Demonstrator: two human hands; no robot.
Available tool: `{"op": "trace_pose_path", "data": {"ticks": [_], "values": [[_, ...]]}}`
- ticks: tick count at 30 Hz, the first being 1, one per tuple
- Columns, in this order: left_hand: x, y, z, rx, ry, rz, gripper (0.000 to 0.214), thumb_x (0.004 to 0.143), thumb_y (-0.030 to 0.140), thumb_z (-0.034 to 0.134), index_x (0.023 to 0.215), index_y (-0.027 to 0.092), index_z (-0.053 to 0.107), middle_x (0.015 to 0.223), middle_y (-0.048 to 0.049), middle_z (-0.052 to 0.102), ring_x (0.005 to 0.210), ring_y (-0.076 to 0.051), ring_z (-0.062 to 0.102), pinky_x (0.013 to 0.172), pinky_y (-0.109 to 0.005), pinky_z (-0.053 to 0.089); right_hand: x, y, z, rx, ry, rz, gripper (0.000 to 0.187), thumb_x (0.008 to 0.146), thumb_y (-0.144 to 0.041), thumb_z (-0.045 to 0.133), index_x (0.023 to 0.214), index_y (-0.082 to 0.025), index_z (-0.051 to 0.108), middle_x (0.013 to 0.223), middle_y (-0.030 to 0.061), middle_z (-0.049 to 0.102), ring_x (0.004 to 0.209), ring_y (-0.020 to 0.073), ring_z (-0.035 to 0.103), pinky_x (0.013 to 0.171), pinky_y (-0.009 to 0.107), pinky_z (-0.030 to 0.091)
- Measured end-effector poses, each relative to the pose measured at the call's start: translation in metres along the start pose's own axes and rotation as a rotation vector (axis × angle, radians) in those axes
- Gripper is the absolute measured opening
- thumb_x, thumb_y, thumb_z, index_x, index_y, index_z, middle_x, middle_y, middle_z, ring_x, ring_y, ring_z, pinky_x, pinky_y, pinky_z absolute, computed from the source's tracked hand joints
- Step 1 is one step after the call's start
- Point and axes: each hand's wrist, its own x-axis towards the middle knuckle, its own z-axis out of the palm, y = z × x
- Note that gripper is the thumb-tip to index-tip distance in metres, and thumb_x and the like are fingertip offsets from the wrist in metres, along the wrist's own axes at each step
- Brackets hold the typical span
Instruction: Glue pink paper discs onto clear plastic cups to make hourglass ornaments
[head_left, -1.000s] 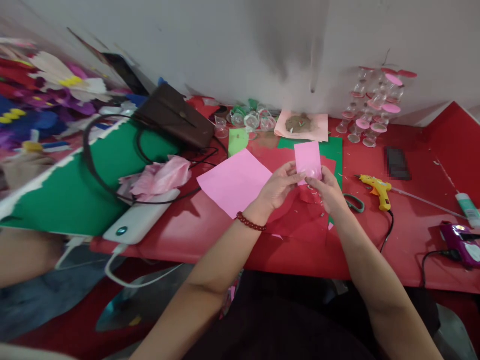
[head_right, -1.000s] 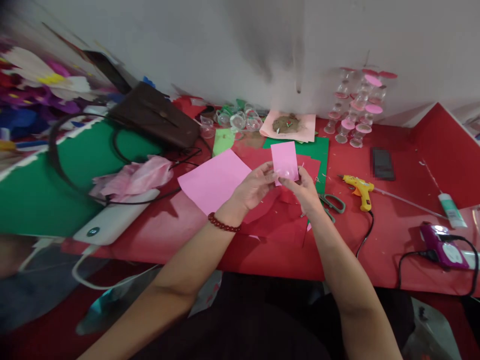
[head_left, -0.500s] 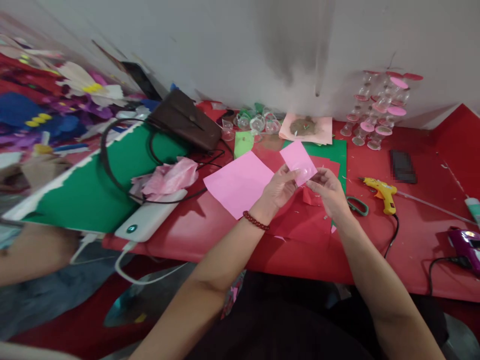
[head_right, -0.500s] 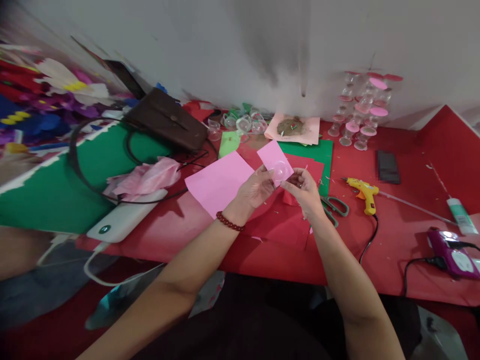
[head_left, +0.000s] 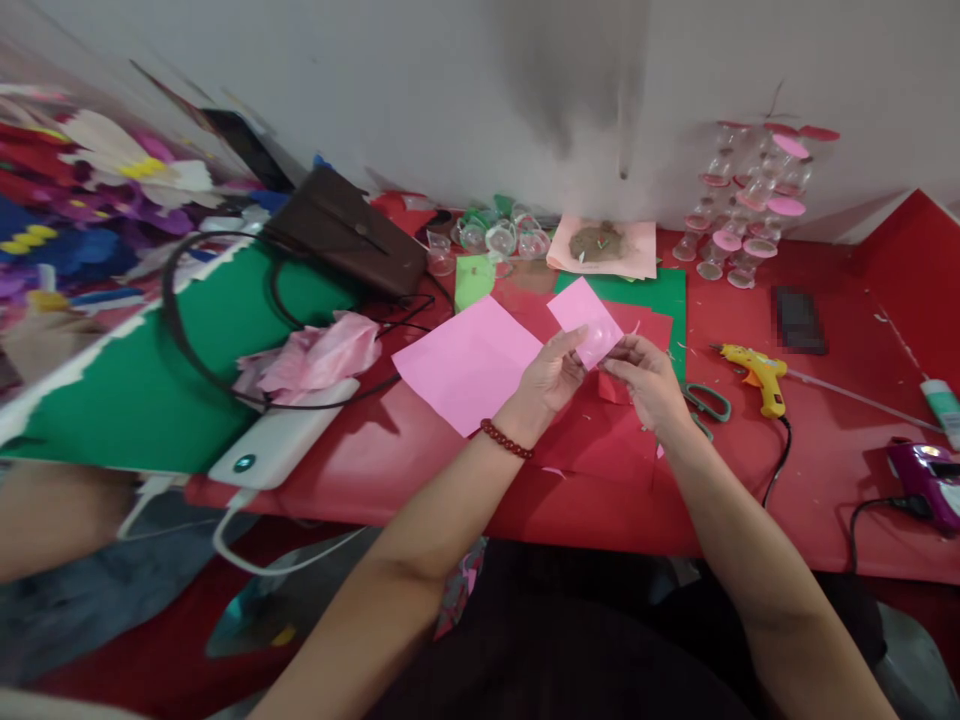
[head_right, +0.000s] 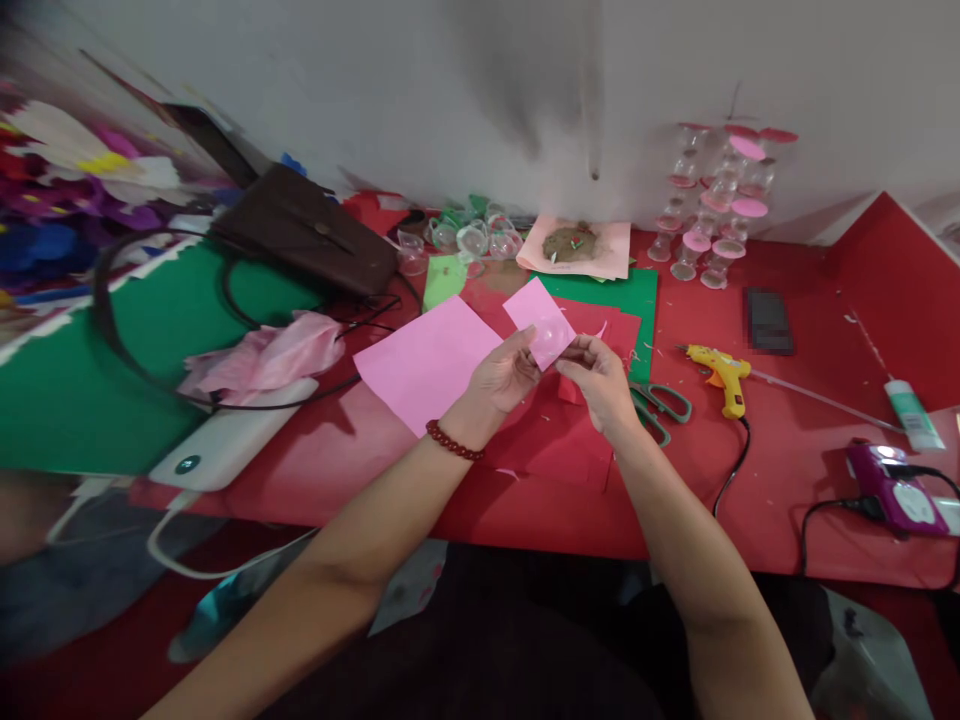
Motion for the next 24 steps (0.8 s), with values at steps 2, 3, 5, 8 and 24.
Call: {"op": "trace_pose_path", "data": {"ticks": [2,3,5,8,24], "values": [[0.000,-0.001,0.000,-0.009,-0.008,0.009,0.026,0.065,0.028,0.094,0.083,0.020,0.076,0.084,-0.0005,0.082,0.074,-0.013,0.073,0.074,-0.026,0.059,-0.001,0.000,0.003,0.012,0.008,0.030,0.035,0.062,-0.031,0.091,0.091,-0.024,0.074,0.087,-0.0005,0.078,0.087,0.0172,0.072,0.092,0.037,0.062],[-0.001,-0.002,0.000,-0.004,-0.020,0.017,0.027,0.066,0.029,0.094,0.084,0.020,0.076,0.083,-0.0001,0.082,0.074,-0.013,0.073,0.074,-0.026,0.059,-0.002,0.000,0.004,0.021,0.013,0.045,0.034,0.061,-0.033,0.092,0.089,-0.024,0.075,0.086,-0.0006,0.078,0.085,0.0167,0.072,0.090,0.036,0.063],[-0.003,-0.003,0.001,0.024,-0.043,0.034,0.027,0.068,0.032,0.094,0.084,0.021,0.076,0.085,-0.0005,0.082,0.079,-0.015,0.075,0.077,-0.028,0.060,-0.003,0.000,0.006,0.030,0.025,0.076,0.033,0.060,-0.036,0.095,0.083,-0.023,0.076,0.082,-0.0011,0.077,0.080,0.0156,0.071,0.086,0.035,0.064],[-0.006,-0.004,0.003,0.099,-0.049,0.049,0.031,0.068,0.039,0.094,0.083,0.022,0.073,0.085,-0.0017,0.081,0.088,-0.020,0.077,0.077,-0.032,0.060,-0.004,0.002,0.007,0.015,0.049,0.109,0.035,0.059,-0.041,0.098,0.075,-0.023,0.073,0.073,-0.0025,0.072,0.070,0.0142,0.069,0.080,0.034,0.065],[-0.018,-0.001,0.015,0.127,-0.097,0.056,0.041,0.063,0.041,0.098,0.080,0.022,0.066,0.076,0.0034,0.073,0.072,-0.014,0.070,0.067,-0.029,0.053,-0.002,0.011,0.005,-0.025,0.105,0.064,0.032,0.068,-0.042,0.091,0.076,-0.023,0.067,0.072,-0.0015,0.072,0.065,0.0150,0.071,0.074,0.035,0.064]]}}
